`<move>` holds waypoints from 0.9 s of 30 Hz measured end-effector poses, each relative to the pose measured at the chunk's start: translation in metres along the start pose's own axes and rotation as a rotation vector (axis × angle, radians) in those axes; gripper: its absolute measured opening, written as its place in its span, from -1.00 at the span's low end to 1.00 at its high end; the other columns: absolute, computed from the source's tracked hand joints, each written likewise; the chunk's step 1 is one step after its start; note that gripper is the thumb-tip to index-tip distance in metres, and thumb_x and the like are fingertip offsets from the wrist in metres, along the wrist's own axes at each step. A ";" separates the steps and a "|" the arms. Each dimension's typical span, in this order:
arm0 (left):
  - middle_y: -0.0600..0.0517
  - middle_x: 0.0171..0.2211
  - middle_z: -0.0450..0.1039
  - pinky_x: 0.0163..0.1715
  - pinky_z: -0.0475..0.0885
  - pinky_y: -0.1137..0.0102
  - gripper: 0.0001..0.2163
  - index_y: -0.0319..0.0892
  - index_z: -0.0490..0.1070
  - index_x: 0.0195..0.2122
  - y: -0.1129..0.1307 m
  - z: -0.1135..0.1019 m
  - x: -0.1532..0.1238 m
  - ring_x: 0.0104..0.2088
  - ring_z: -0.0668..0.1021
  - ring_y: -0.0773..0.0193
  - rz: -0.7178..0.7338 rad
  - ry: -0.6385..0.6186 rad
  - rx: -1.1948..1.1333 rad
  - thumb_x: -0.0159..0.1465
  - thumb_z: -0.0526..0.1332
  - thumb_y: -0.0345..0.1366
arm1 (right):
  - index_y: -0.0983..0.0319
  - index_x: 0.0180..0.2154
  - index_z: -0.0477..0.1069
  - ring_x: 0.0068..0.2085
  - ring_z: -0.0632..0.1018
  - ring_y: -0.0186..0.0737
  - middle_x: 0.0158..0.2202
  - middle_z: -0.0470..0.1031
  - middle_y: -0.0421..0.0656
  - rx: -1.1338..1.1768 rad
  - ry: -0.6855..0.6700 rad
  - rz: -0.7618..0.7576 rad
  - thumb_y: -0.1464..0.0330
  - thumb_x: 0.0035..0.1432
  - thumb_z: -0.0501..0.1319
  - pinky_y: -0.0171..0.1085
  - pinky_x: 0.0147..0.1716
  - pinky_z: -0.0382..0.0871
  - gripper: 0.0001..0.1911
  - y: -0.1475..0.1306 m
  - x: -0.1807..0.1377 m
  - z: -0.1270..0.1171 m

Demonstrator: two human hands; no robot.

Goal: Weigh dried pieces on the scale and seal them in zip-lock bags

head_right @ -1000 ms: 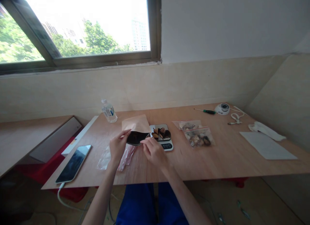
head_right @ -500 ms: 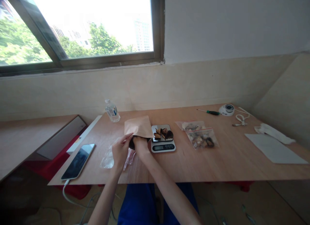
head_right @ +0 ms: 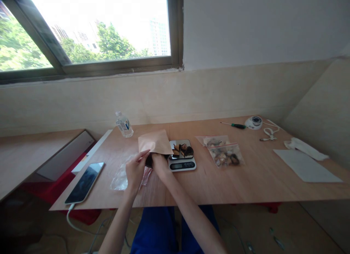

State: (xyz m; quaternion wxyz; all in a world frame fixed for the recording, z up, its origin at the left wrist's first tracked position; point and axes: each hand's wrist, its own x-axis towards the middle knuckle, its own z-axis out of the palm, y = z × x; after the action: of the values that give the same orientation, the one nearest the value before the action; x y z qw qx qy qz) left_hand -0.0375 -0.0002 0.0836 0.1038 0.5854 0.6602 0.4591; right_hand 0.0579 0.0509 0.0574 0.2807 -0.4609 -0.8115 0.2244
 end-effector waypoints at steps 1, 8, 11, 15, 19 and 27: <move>0.08 -0.32 0.59 -0.39 0.35 0.49 -0.79 -0.02 0.51 -0.19 0.000 -0.001 0.001 -0.35 0.58 0.28 -0.004 0.000 0.004 0.23 0.12 -0.23 | 0.32 -0.05 0.35 -0.06 0.49 -0.10 -0.07 0.48 0.03 0.029 0.001 0.018 0.61 0.12 -0.01 -0.23 -0.10 0.35 -0.62 -0.002 -0.004 -0.003; 0.07 -0.37 0.58 -0.43 0.32 0.51 -0.79 -0.01 0.52 -0.18 -0.001 -0.006 0.008 -0.40 0.57 0.31 0.001 -0.002 0.041 0.23 0.12 -0.25 | 0.24 -0.22 0.40 -0.16 0.50 -0.26 -0.21 0.50 -0.13 0.285 0.132 -0.104 0.57 0.09 0.10 -0.31 -0.15 0.36 -0.77 -0.016 -0.041 -0.035; 0.06 -0.38 0.58 -0.44 0.31 0.52 -0.79 -0.01 0.52 -0.19 -0.002 -0.006 0.010 -0.40 0.57 0.31 -0.008 0.014 0.041 0.22 0.13 -0.24 | 0.21 -0.20 0.39 -0.19 0.50 -0.27 -0.22 0.49 -0.17 0.352 0.208 -0.151 0.47 0.11 0.14 -0.30 -0.17 0.38 -0.82 -0.015 -0.058 -0.054; 0.07 -0.40 0.59 -0.44 0.31 0.51 -0.79 -0.01 0.52 -0.19 -0.002 -0.008 0.014 -0.38 0.58 0.28 -0.029 0.035 0.027 0.21 0.14 -0.22 | 0.20 -0.21 0.40 -0.20 0.51 -0.25 -0.23 0.49 -0.15 0.348 0.338 -0.132 0.40 0.13 0.14 -0.28 -0.19 0.40 -0.84 0.004 -0.078 -0.069; 0.07 -0.40 0.58 -0.42 0.31 0.50 -0.80 0.02 0.52 -0.20 -0.002 -0.010 0.017 -0.34 0.59 0.25 -0.048 0.060 0.037 0.21 0.15 -0.20 | 0.21 -0.21 0.40 -0.22 0.52 -0.22 -0.23 0.50 -0.12 0.288 0.374 -0.044 0.39 0.12 0.14 -0.25 -0.23 0.43 -0.83 0.043 -0.083 -0.064; 0.09 -0.38 0.59 -0.45 0.30 0.51 -0.81 0.00 0.52 -0.20 0.000 -0.012 0.011 -0.36 0.59 0.29 -0.039 0.041 -0.005 0.21 0.16 -0.23 | 0.23 -0.29 0.42 -0.18 0.46 -0.15 -0.27 0.50 -0.09 -0.047 0.307 -0.122 0.52 0.15 0.05 -0.15 -0.17 0.35 -0.81 0.084 -0.057 -0.045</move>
State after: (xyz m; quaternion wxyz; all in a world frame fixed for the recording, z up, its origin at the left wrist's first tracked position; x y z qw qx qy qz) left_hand -0.0486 0.0039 0.0947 0.1005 0.5627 0.6722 0.4705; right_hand 0.1639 0.0454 0.0238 0.4037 -0.4461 -0.7904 0.1150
